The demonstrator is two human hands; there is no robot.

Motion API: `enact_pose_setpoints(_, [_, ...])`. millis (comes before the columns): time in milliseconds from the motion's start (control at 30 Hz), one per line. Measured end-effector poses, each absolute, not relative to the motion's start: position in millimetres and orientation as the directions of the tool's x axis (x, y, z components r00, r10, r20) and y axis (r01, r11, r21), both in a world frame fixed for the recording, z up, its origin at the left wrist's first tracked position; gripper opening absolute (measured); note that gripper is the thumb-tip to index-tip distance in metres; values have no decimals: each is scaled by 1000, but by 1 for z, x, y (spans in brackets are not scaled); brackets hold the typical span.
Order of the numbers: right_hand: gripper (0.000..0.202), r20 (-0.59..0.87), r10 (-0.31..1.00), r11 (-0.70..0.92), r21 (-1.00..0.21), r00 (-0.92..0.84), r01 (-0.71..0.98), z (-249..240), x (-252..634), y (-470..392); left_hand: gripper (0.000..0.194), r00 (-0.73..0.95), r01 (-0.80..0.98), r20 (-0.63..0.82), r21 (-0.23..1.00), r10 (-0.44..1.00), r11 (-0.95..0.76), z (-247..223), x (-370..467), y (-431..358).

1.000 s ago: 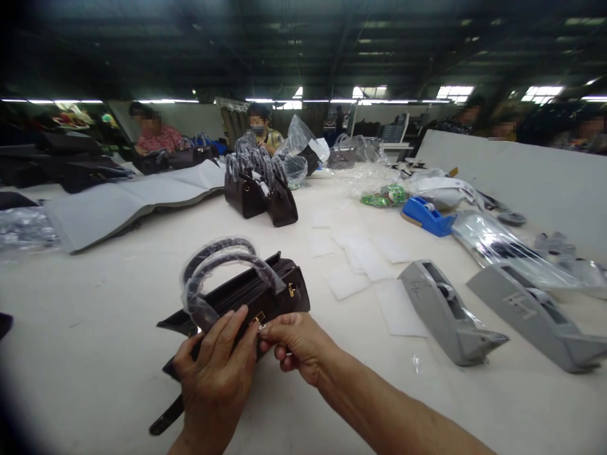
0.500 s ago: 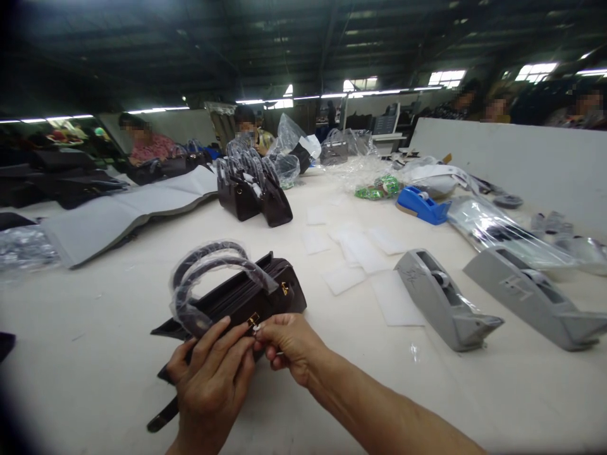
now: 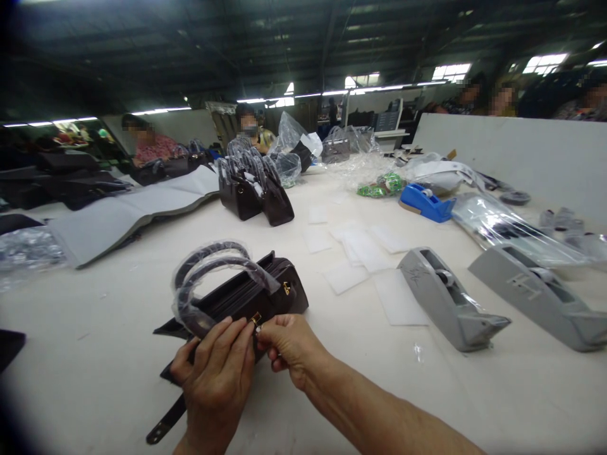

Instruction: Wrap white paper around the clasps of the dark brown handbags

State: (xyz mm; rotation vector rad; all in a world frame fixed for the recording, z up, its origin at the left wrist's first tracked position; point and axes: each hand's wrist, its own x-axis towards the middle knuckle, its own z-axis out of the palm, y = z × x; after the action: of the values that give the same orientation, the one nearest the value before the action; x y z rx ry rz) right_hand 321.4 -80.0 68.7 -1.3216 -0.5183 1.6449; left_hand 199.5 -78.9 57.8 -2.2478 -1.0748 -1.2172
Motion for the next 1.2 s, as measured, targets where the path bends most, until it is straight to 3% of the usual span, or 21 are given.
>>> enact_pose_setpoints(267, [12, -397, 917, -352, -849, 36, -394, 65, 323, -87, 11, 336, 819, 818, -10, 466, -574, 66, 206, -77])
enact_pose_setpoints(567, [19, -121, 991, -118, -991, 50, -65, 58, 335, -88, 10, 331, 837, 803, -6, 497, -548, 66, 209, -79])
enact_pose_setpoints(767, [16, -39, 998, -38, -999, 39, -27, 57, 340, -86, 6, 353, 840, 795, -37, 493, -542, 66, 213, -78])
enact_pose_setpoints(1000, [17, 2, 999, -5, -992, -55, -128, 54, 345, -81, 7, 351, 817, 804, -12, 480, -577, 61, 212, -81])
enact_pose_setpoints(1100, [10, 67, 998, 67, -998, -16, -4, 54, 345, -82, 16, 357, 803, 818, -22, 450, -596, 60, 208, -81])
enact_pose_setpoints(1200, [8, 206, 978, 194, -950, 25, 244, 55, 343, -87, 27, 366, 814, 812, -42, 455, -580, 61, 204, -79])
